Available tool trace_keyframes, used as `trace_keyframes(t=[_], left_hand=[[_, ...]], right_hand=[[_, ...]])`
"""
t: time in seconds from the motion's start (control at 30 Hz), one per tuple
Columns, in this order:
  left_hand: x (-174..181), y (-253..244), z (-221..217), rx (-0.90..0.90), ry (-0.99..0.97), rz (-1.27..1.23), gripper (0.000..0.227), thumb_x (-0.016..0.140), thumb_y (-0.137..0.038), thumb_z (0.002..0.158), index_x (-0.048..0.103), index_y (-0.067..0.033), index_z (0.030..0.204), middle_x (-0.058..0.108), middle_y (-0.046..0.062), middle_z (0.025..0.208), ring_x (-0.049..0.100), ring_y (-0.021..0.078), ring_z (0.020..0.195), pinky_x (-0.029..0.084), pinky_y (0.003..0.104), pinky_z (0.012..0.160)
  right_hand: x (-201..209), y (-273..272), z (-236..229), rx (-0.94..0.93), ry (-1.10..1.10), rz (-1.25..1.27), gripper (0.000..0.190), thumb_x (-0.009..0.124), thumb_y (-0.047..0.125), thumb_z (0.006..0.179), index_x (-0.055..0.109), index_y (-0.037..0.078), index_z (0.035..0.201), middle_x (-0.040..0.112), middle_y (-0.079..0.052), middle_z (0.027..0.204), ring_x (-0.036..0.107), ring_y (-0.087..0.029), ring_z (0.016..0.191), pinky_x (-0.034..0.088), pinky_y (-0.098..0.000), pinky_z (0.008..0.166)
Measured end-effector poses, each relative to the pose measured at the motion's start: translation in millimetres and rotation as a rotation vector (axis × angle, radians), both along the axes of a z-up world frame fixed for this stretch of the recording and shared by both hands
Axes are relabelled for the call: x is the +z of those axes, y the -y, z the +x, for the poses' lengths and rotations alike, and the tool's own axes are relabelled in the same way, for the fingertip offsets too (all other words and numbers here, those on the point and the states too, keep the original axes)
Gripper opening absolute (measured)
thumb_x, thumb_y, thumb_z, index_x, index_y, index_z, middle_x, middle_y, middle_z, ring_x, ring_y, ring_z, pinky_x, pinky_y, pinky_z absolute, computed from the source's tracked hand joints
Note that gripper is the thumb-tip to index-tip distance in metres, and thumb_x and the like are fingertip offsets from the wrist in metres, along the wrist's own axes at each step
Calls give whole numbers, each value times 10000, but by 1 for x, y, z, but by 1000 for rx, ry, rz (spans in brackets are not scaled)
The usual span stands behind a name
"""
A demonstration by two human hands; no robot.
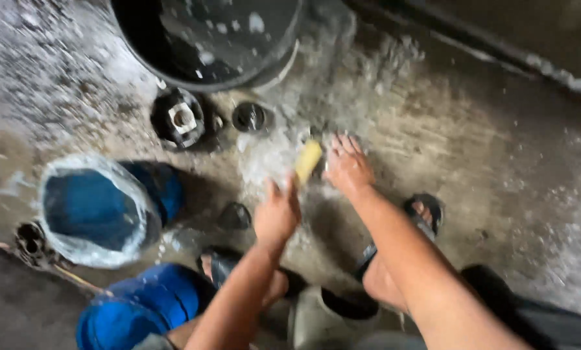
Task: The person scrubs several metal mechanical parts with a brush and water, rinsing them in a bucket and placing them on the floor. The person handles a cylindrical part and a star-shaped impeller, scrubbing each thoroughly.
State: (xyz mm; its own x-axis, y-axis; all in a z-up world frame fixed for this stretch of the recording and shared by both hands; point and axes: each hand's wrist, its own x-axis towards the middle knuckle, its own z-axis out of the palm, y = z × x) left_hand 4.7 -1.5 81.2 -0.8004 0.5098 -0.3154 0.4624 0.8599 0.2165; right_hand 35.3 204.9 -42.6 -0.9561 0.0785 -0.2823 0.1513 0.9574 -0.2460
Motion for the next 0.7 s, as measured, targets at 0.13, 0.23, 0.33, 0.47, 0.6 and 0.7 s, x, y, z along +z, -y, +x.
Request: trace_keyframes(t=[0.13,0.23,0.33,0.47,0.6,0.7], left_hand=[[-13,11,9,32,214,-2,522,490,-324,972,508,-260,1490,549,173,1132,719,467,605,584,514,465],[-3,17,-6,6,-8,-39,491,506,-264,969,545,-257,1458,556,235,1238,722,494,650,573,570,491],[1,8,-8,-47,82,-41,517,508,-248,968,539,-248,1484,535,243,1309,734,501,687,605,562,574],[-8,13,-25,-79,176,-89,511,480,-323,994,504,-289,1504,532,247,1315,729,507,696,602,570,560],[24,1,-12,-48,389,-147,547,507,-272,962,500,-290,1508,485,218,1400,735,514,832,625,564,696],[3,22,-13,-119,267,-71,472,483,-360,967,612,-300,1418,576,172,1212,732,498,685,612,543,564]], right_hand=[[-4,-6,-7,-8,76,-25,655,767,400,791,648,33,1320,552,-114,1528,420,-271,1488,267,-405,1284],[0,12,7,29,117,-27,728,803,468,769,651,43,1341,563,-120,1520,437,-290,1472,294,-428,1264],[6,0,-11,-74,157,-30,765,783,502,785,629,24,1362,517,-116,1562,364,-269,1521,208,-403,1311],[-1,-1,-6,-41,181,-71,758,771,446,801,590,20,1401,491,-99,1584,358,-251,1526,213,-389,1314],[6,1,-7,-62,133,-68,706,776,365,820,592,15,1405,519,-112,1560,401,-256,1501,247,-407,1298],[1,-5,-4,-51,130,-86,728,762,391,818,581,11,1411,500,-106,1576,398,-252,1506,231,-392,1312]])
